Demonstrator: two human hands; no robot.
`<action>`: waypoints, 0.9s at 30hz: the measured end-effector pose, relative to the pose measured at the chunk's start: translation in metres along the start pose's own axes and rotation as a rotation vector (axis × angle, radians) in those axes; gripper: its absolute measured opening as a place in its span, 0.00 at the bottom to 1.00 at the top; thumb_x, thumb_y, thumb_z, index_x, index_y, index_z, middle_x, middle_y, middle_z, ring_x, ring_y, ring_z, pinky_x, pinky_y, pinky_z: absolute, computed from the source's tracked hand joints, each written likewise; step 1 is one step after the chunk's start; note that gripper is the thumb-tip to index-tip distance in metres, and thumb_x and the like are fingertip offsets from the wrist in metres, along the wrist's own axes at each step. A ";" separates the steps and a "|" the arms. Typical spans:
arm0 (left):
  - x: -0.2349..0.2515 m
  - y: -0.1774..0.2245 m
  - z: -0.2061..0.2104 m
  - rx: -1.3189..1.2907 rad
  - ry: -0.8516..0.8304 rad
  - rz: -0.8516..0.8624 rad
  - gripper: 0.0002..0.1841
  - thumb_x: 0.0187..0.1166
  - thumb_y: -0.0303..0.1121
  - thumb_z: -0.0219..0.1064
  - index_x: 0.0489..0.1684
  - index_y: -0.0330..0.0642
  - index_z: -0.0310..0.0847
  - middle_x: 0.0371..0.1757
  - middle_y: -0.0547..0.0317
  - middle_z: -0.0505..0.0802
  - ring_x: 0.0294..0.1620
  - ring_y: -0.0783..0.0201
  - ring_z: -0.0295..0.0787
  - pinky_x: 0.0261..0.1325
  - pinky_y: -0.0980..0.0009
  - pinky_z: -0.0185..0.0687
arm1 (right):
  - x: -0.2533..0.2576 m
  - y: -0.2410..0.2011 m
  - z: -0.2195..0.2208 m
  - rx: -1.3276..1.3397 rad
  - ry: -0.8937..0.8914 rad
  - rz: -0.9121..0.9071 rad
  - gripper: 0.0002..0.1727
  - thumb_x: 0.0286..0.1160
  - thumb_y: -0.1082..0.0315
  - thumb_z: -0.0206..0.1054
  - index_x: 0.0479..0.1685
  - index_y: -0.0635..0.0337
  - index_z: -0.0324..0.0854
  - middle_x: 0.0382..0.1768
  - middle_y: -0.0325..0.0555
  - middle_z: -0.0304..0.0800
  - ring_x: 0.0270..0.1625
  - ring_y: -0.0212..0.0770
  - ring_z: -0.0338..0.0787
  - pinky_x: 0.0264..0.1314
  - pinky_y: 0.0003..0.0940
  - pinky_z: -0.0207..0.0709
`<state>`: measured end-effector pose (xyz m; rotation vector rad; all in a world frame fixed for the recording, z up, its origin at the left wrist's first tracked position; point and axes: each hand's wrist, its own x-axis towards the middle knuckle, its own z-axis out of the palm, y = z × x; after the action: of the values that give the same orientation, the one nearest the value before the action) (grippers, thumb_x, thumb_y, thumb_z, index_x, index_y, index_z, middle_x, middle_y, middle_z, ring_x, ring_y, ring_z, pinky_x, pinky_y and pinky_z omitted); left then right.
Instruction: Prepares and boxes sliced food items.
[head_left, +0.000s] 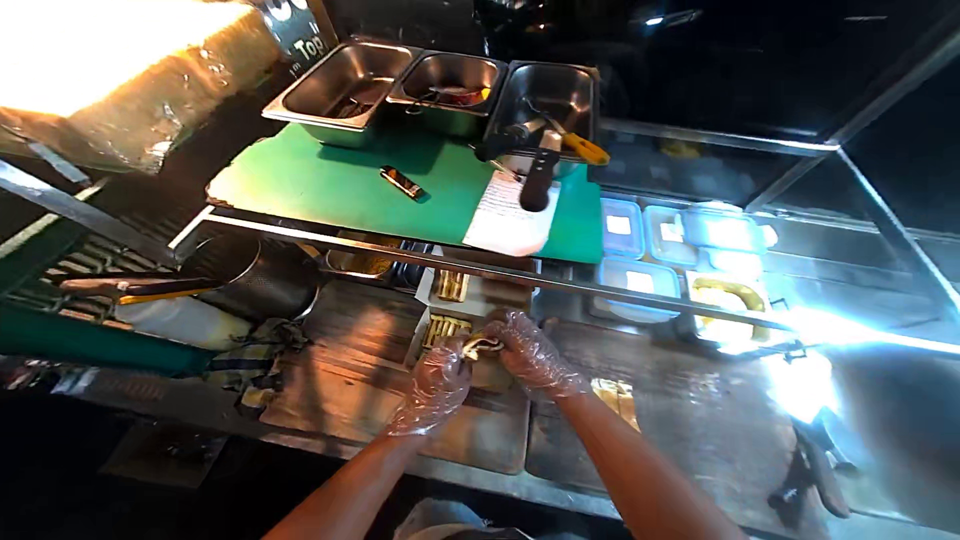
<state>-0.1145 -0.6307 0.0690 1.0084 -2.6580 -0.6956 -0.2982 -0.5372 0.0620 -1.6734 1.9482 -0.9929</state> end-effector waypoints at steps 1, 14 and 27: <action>0.003 -0.013 0.006 0.040 -0.122 0.026 0.22 0.80 0.36 0.66 0.73 0.41 0.82 0.66 0.45 0.91 0.64 0.50 0.91 0.69 0.51 0.84 | 0.001 0.002 0.003 -0.168 -0.092 0.078 0.23 0.66 0.71 0.76 0.62 0.41 0.90 0.75 0.46 0.82 0.82 0.50 0.75 0.80 0.55 0.74; 0.054 -0.043 -0.004 0.150 -0.663 0.382 0.22 0.81 0.40 0.60 0.72 0.51 0.82 0.75 0.53 0.84 0.79 0.48 0.76 0.80 0.45 0.70 | -0.013 -0.067 0.038 -0.519 -0.406 0.879 0.23 0.80 0.57 0.58 0.70 0.53 0.84 0.76 0.54 0.81 0.79 0.61 0.78 0.74 0.67 0.74; 0.050 -0.042 0.017 0.113 -0.516 0.528 0.21 0.86 0.39 0.57 0.76 0.57 0.81 0.78 0.52 0.83 0.83 0.44 0.72 0.85 0.41 0.62 | -0.024 -0.068 0.054 -0.430 -0.060 0.819 0.20 0.82 0.63 0.60 0.67 0.59 0.86 0.69 0.56 0.87 0.72 0.56 0.86 0.75 0.57 0.78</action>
<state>-0.1332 -0.6856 0.0349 0.1075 -3.2229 -0.7616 -0.2088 -0.5303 0.0708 -0.8614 2.5725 -0.2200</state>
